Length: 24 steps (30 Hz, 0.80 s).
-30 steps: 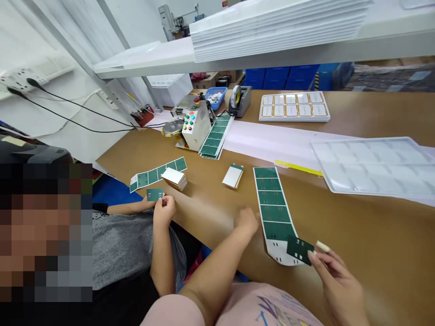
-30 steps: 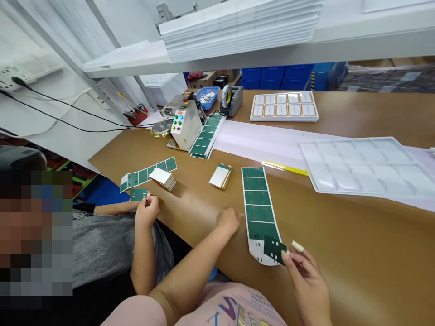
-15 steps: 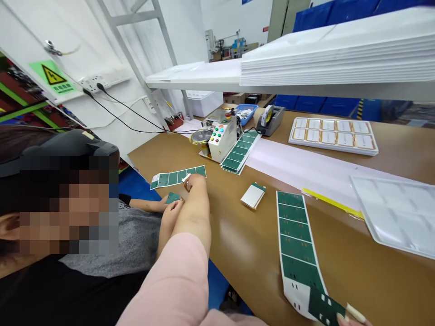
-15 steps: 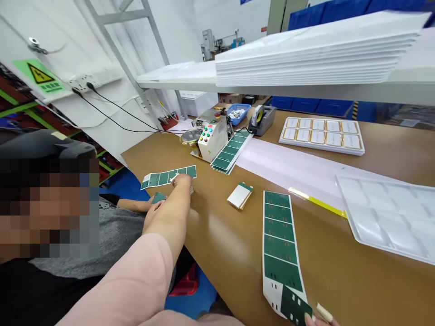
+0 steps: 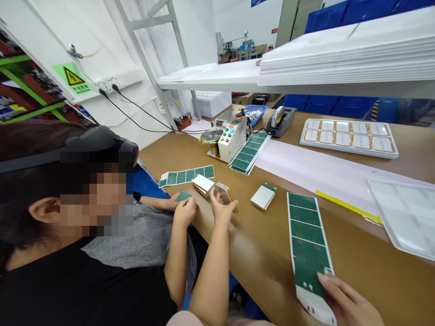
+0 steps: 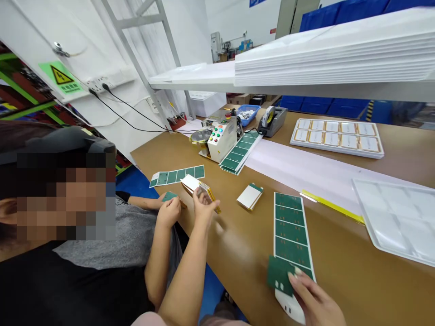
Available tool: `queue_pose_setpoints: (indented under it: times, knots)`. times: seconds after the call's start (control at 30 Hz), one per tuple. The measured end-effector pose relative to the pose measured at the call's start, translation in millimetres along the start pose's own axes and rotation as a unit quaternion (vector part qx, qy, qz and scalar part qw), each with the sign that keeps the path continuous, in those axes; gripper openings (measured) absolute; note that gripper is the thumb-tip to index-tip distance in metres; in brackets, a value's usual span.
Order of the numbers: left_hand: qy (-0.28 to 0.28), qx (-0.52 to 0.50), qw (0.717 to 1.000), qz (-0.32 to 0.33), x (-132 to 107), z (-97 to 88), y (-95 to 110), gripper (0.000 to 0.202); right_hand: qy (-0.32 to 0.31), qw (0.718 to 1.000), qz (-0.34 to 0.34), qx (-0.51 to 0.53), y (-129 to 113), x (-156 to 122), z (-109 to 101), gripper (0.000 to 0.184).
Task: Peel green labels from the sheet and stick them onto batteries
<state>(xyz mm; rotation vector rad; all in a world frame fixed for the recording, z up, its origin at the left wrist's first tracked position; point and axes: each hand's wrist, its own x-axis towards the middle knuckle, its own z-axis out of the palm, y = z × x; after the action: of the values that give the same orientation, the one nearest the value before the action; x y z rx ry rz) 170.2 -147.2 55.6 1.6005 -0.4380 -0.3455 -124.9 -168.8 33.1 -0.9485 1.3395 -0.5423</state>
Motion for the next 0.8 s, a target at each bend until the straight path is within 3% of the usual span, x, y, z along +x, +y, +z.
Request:
queue_pose_setpoints:
  times: [0.03, 0.13, 0.23, 0.33, 0.47, 0.7, 0.8]
  knots:
    - [-0.066, -0.045, 0.997, -0.011, -20, 6.3, -11, 0.080, -0.004, 0.998, 0.033, 0.055, -10, 1, 12, 0.063]
    - [-0.233, -0.119, 0.964, -0.047, -76, 24.2, -45, 0.076, -0.099, 0.987, 0.055, 0.110, -35, 9, 47, 0.059]
    - [-0.300, -0.100, 0.947, -0.052, -114, 35.4, -69, 0.065, -0.129, 0.978, 0.088, 0.139, -41, 22, 68, 0.059]
    - [-0.314, -0.037, 0.948, -0.034, -126, 38.8, -77, 0.057, -0.137, 0.978, 0.104, 0.121, -34, 29, 74, 0.061]
    - [-0.311, -0.008, 0.950, -0.006, -125, 36.2, -75, 0.053, -0.142, 0.986, 0.074, 0.038, -24, 25, 72, 0.060]
    - [-0.308, -0.018, 0.951, -0.002, -126, 36.5, -71, 0.052, -0.102, 0.992, -0.063, -0.027, -18, 22, 70, 0.057]
    - [-0.307, -0.010, 0.952, -0.006, -127, 37.9, -74, 0.051, -0.085, 0.992, -0.086, -0.029, -12, 25, 71, 0.057]
